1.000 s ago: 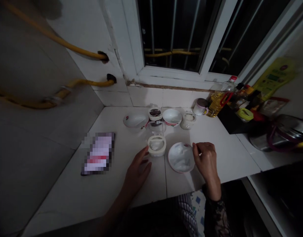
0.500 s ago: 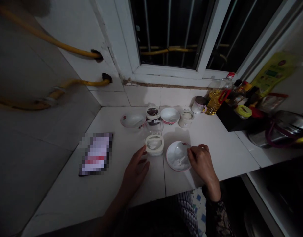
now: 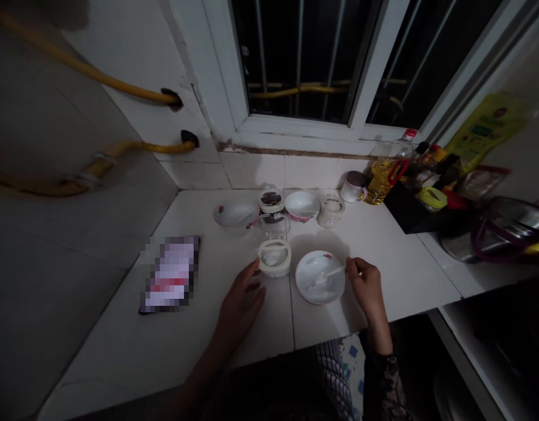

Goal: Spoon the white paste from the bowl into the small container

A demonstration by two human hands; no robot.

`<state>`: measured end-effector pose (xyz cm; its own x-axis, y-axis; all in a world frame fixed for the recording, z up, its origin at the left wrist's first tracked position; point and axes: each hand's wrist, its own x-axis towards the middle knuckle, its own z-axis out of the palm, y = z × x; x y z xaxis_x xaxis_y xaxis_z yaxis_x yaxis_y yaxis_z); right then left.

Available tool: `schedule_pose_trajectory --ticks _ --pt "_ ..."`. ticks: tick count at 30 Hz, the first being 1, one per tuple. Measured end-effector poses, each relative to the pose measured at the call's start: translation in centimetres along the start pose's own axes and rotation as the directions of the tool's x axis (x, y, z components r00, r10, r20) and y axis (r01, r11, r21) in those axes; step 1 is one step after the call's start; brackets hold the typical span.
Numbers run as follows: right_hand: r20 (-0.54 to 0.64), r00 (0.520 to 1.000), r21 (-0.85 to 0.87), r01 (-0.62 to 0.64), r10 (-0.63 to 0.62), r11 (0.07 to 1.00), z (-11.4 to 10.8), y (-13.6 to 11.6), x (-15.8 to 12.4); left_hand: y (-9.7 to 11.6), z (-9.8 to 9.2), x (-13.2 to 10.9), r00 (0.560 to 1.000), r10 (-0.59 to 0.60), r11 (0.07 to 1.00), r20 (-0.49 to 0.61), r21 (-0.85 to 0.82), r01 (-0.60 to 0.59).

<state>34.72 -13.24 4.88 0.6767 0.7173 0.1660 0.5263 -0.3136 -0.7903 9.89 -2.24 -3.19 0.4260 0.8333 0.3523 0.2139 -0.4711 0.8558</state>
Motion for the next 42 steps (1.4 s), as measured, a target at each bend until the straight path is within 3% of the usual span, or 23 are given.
schedule_pose_trajectory --ticks 5,12,20,30,37,40,42 --pt "-0.027 0.993 0.199 -0.109 0.117 0.974 0.5 0.6 -0.6 -0.1 0.0 0.0 1.0 0.004 1.0 -0.003 -0.007 -0.004" --pt "0.058 0.979 0.262 -0.204 0.196 0.943 0.3 0.7 -2.7 0.0 0.0 -0.1 1.0 0.009 1.0 -0.009 -0.013 -0.009" --pt "0.006 0.97 0.272 -0.236 0.243 0.933 1.5 0.0 -2.4 -0.2 0.2 -0.2 1.0 0.022 1.0 0.002 -0.011 -0.022" --pt "-0.065 0.989 0.168 -0.119 0.131 0.979 2.0 -0.4 -1.4 -0.6 0.4 -0.2 0.999 0.033 0.999 0.008 -0.015 -0.033" --pt "-0.122 0.992 0.157 -0.016 0.036 0.987 2.1 -2.7 -0.3 -0.7 0.3 -0.2 0.999 0.04 0.999 0.021 -0.014 -0.039" --pt "-0.177 0.982 0.139 0.088 -0.063 0.986 2.7 -4.7 0.1 -0.9 0.3 -0.3 0.998 0.05 0.999 0.026 -0.013 -0.05" --pt "-0.248 0.948 0.073 0.225 -0.201 0.972 3.5 -6.0 0.1 -1.0 0.3 -0.3 0.998 0.051 0.999 0.024 -0.011 -0.05"
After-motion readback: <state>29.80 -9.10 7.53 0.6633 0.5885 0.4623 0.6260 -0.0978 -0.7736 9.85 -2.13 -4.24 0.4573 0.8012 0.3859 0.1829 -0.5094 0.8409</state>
